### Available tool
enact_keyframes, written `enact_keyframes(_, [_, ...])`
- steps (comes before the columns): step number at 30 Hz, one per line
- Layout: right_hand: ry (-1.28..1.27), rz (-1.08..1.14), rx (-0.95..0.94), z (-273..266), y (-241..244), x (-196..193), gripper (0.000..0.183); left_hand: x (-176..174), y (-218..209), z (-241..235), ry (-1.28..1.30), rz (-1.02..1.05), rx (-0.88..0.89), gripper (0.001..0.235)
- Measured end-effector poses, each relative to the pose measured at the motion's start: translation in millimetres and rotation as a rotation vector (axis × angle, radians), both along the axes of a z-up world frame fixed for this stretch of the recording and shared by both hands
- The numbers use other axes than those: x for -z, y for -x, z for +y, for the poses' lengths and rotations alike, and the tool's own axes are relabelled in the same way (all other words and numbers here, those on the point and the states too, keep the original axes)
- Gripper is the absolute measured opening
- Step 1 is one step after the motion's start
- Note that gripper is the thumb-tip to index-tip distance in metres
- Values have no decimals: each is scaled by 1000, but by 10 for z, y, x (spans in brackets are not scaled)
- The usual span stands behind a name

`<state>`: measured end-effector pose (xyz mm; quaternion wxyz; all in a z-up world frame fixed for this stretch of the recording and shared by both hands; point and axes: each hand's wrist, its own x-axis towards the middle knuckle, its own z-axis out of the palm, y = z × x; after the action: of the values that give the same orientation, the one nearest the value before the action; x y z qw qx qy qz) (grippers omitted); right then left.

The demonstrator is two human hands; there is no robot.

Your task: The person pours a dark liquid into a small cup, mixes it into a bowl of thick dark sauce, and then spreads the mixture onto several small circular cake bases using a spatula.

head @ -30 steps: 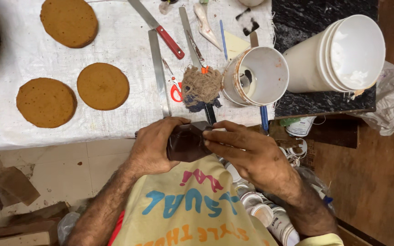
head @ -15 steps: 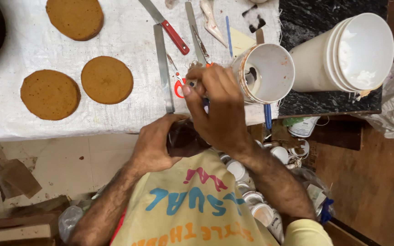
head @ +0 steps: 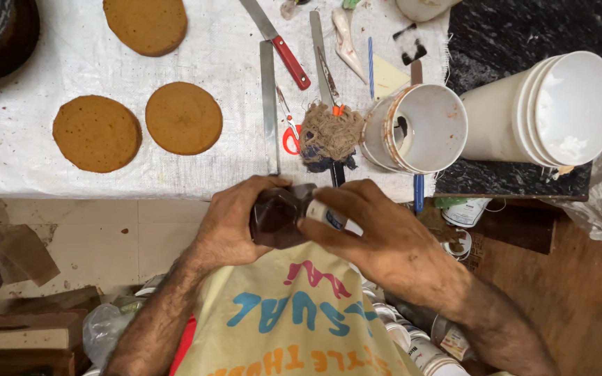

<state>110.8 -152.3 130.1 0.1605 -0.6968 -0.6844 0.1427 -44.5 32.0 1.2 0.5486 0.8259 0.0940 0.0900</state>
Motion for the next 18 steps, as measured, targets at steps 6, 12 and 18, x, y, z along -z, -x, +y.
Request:
enact_keyframes(6, [100, 0, -174, -91, -39, 79, 46, 60, 2, -40, -17, 160, 86, 73])
enact_keyframes(12, [130, 29, -3, -109, 63, 180, 55, 173, 95, -43, 19, 153, 89, 71])
enact_keyframes(18, [115, 15, 301, -110, 226, 474, 57, 245, 148, -57, -8, 125, 84, 71])
